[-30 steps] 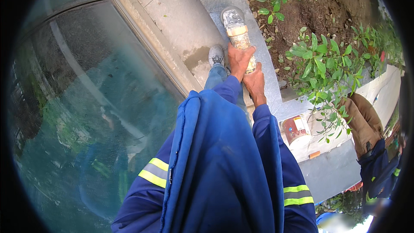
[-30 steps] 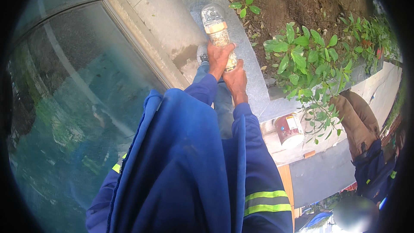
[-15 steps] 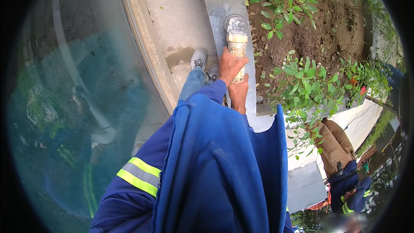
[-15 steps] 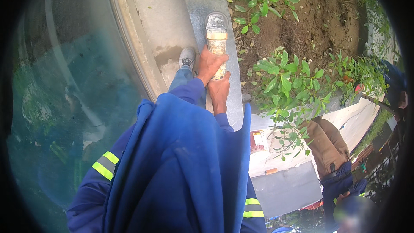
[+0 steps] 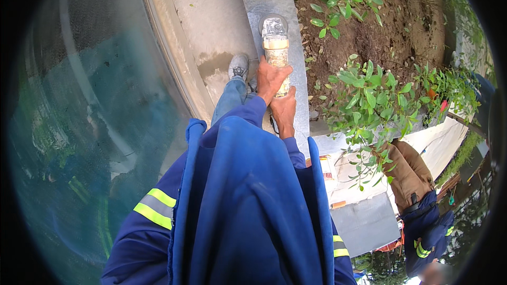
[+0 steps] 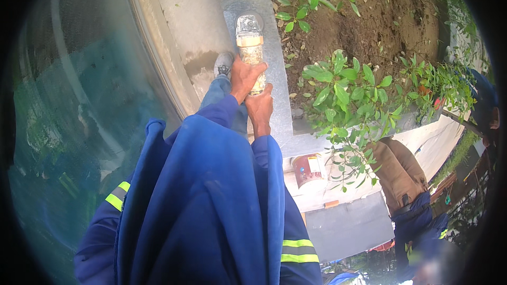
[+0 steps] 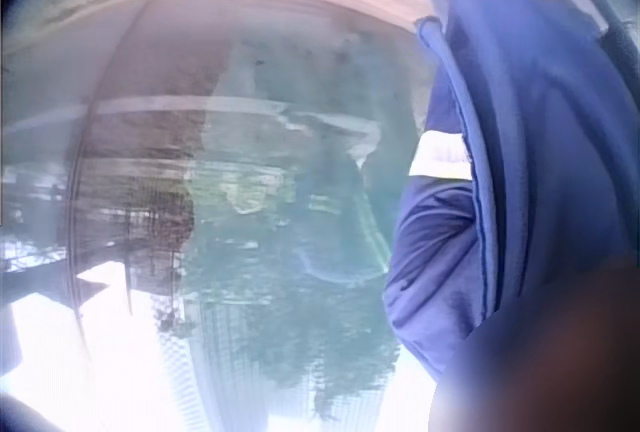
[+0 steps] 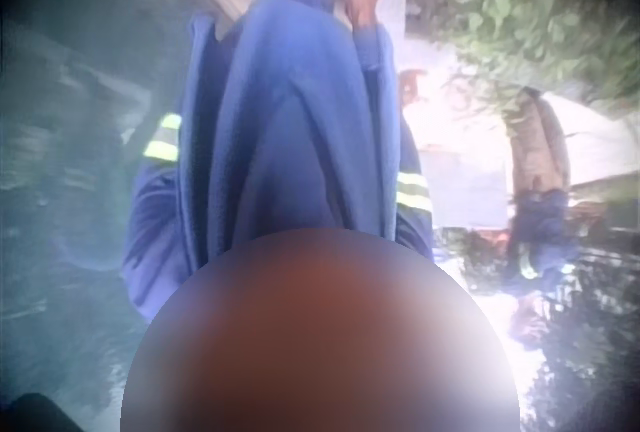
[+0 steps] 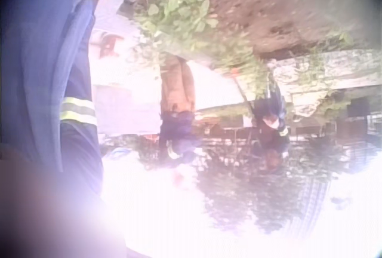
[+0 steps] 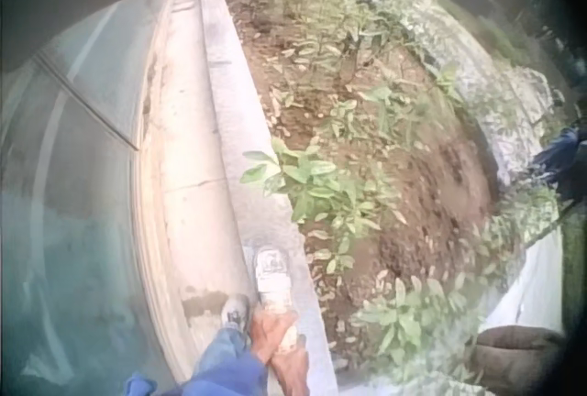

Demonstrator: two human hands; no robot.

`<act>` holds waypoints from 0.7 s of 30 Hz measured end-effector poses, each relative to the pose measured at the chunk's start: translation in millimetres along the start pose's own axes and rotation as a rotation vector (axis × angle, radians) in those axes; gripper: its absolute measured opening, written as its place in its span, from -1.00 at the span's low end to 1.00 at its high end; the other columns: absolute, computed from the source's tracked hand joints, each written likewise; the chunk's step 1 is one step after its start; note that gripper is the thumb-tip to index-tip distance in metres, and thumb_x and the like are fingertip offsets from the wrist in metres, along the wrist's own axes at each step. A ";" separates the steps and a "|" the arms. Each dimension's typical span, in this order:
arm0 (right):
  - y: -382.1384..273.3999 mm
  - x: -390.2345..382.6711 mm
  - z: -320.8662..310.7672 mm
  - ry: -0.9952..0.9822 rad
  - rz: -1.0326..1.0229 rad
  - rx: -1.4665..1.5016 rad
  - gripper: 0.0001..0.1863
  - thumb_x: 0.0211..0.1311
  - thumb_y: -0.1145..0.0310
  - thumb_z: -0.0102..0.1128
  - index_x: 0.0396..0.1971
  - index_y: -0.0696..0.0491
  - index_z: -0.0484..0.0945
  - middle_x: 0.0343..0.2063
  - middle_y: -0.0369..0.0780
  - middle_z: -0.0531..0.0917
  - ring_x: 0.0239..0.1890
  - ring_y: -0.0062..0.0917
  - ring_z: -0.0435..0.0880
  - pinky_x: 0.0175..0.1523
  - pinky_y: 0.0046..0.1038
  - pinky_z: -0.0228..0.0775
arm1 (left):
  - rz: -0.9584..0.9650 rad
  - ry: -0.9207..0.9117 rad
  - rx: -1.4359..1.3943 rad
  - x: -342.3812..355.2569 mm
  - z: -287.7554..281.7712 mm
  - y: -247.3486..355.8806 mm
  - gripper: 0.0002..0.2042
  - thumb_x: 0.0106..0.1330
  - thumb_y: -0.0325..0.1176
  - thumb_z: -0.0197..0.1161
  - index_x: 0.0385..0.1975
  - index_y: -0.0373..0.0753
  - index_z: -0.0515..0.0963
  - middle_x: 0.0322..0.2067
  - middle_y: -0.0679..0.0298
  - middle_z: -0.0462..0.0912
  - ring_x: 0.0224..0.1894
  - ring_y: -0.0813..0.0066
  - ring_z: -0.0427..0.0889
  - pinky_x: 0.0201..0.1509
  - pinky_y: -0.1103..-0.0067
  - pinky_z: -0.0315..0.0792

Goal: The person uses a handheld angle grinder to smooth a concrete curb edge along a garden bed. The tool is held with both hands and moved steadily along the curb while another worker stands nearby.

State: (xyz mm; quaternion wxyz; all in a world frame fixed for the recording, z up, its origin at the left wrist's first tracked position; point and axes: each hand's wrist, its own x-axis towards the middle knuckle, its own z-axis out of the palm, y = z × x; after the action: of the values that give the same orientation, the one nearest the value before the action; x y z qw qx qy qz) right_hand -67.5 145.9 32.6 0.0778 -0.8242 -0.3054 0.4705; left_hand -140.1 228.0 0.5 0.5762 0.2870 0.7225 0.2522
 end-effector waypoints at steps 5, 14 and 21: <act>9.7 10.9 -9.8 0.084 0.018 0.021 -0.23 0.17 0.00 0.51 0.12 0.28 0.39 -0.23 0.34 0.74 -0.08 0.31 0.76 0.03 0.13 0.58 | 0.081 -0.038 0.006 5.7 26.8 -0.7 -0.32 -0.01 -0.19 0.60 0.07 -0.45 0.51 -0.14 -0.11 0.78 -0.09 0.01 0.80 0.03 0.26 0.63; -23.1 10.1 -2.7 -0.016 -0.013 -0.025 -0.24 0.16 0.00 0.50 0.13 0.25 0.40 -0.22 0.32 0.75 -0.06 0.28 0.77 0.07 0.11 0.58 | 0.127 0.017 -0.159 16.2 -2.3 2.2 -0.49 0.11 -0.34 0.57 0.04 -0.36 0.56 -0.19 0.15 0.74 -0.20 0.36 0.72 -0.08 0.39 0.61; -16.2 14.3 -4.9 0.040 0.009 0.052 -0.26 0.15 0.03 0.51 0.10 0.26 0.39 -0.23 0.31 0.76 -0.06 0.29 0.77 0.05 0.10 0.59 | 0.139 -0.019 -0.008 17.3 12.9 6.9 -0.50 0.12 -0.34 0.56 0.04 -0.38 0.56 -0.19 0.15 0.75 -0.22 0.34 0.72 -0.07 0.38 0.61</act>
State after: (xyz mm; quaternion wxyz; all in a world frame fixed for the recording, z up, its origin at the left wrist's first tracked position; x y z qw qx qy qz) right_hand -65.1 167.9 31.6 0.1032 -0.8325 -0.2876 0.4622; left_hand -129.6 245.5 -9.4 0.5650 0.3366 0.6946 0.2916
